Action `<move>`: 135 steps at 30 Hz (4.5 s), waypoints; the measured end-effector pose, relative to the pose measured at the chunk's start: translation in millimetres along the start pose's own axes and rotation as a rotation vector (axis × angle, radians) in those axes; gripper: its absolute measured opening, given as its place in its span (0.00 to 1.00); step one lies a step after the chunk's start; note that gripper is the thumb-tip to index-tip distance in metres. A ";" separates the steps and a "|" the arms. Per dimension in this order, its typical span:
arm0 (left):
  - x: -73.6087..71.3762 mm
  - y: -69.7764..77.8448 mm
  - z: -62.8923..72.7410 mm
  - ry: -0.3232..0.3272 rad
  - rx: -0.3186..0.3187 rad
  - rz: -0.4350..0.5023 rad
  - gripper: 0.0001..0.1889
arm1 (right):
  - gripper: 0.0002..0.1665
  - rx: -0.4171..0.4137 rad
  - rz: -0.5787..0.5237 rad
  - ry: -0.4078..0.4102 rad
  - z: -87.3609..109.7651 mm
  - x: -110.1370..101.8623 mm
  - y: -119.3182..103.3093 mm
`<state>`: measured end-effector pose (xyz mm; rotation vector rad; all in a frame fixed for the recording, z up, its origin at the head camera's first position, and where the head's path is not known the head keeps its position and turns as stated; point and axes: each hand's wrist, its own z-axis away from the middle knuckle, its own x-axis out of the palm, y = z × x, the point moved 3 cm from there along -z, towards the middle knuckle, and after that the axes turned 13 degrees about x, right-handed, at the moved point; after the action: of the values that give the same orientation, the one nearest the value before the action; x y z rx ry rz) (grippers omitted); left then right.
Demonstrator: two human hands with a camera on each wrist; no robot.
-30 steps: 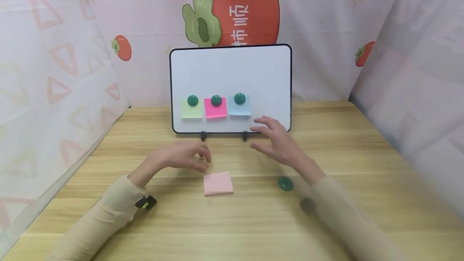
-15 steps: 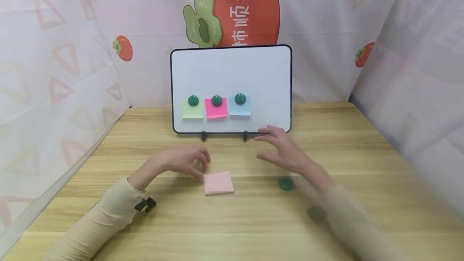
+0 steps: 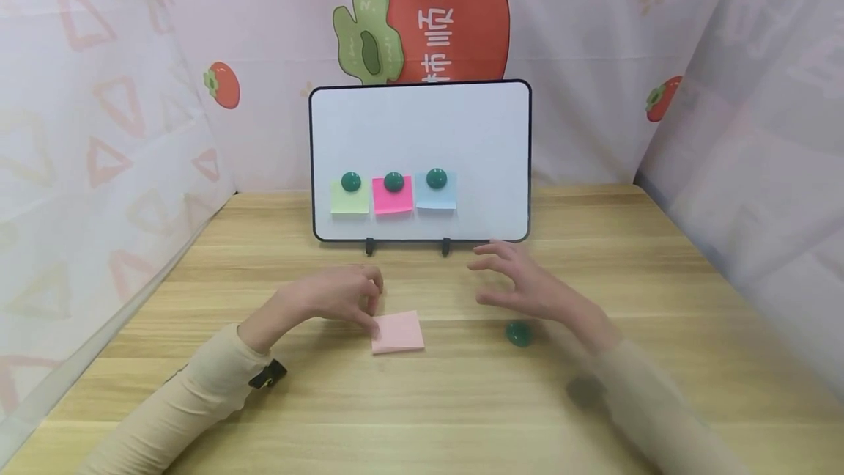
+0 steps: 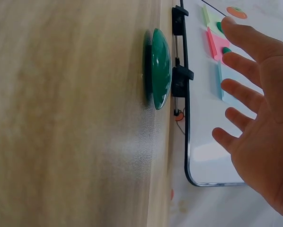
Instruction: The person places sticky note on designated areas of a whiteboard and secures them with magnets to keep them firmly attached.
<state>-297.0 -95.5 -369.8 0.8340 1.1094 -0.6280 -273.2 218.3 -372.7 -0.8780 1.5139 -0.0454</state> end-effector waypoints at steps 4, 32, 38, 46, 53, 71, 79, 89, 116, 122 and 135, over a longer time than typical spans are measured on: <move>0.6 1.9 -1.0 -0.007 -0.008 -0.041 0.17 | 0.28 -0.005 0.005 0.001 -0.2 0.1 0.9; 6.5 -12.8 2.6 0.029 0.128 0.034 0.32 | 0.29 0.006 0.011 -0.015 1.1 -4.5 3.0; 5.5 -13.6 2.1 0.085 0.149 0.073 0.15 | 0.29 -0.009 0.023 -0.016 0.6 -4.4 3.4; 6.8 -15.7 1.3 0.127 0.076 0.117 0.15 | 0.29 0.000 0.025 -0.025 1.5 -1.9 6.0; 4.4 -16.2 1.3 0.138 0.005 0.130 0.11 | 0.29 0.001 0.018 -0.027 1.9 -3.7 4.2; 7.5 -31.5 0.9 0.185 0.132 0.196 0.08 | 0.33 -0.055 0.018 -0.106 4.8 -3.8 9.2; 2.7 -32.6 3.4 0.175 0.115 0.245 0.07 | 0.34 0.031 -0.019 -0.214 9.1 -5.6 16.0; -7.2 -24.7 4.0 0.191 0.108 0.270 0.05 | 0.31 0.096 -0.091 -0.325 13.4 -5.1 33.9; -13.4 -20.3 6.8 0.225 0.126 0.245 0.06 | 0.31 0.082 -0.172 -0.509 26.1 -8.8 43.7; -12.3 -21.4 6.9 0.229 0.142 0.236 0.06 | 0.28 0.087 -0.191 -0.533 26.6 -9.5 43.1; -16.5 -16.8 7.8 0.213 0.153 0.214 0.06 | 0.32 0.126 -0.190 -0.577 30.0 -7.4 51.4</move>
<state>-311.8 -110.7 -357.0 1.1556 1.1541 -0.4558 -273.0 272.4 -398.6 -0.8398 0.8797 -0.0233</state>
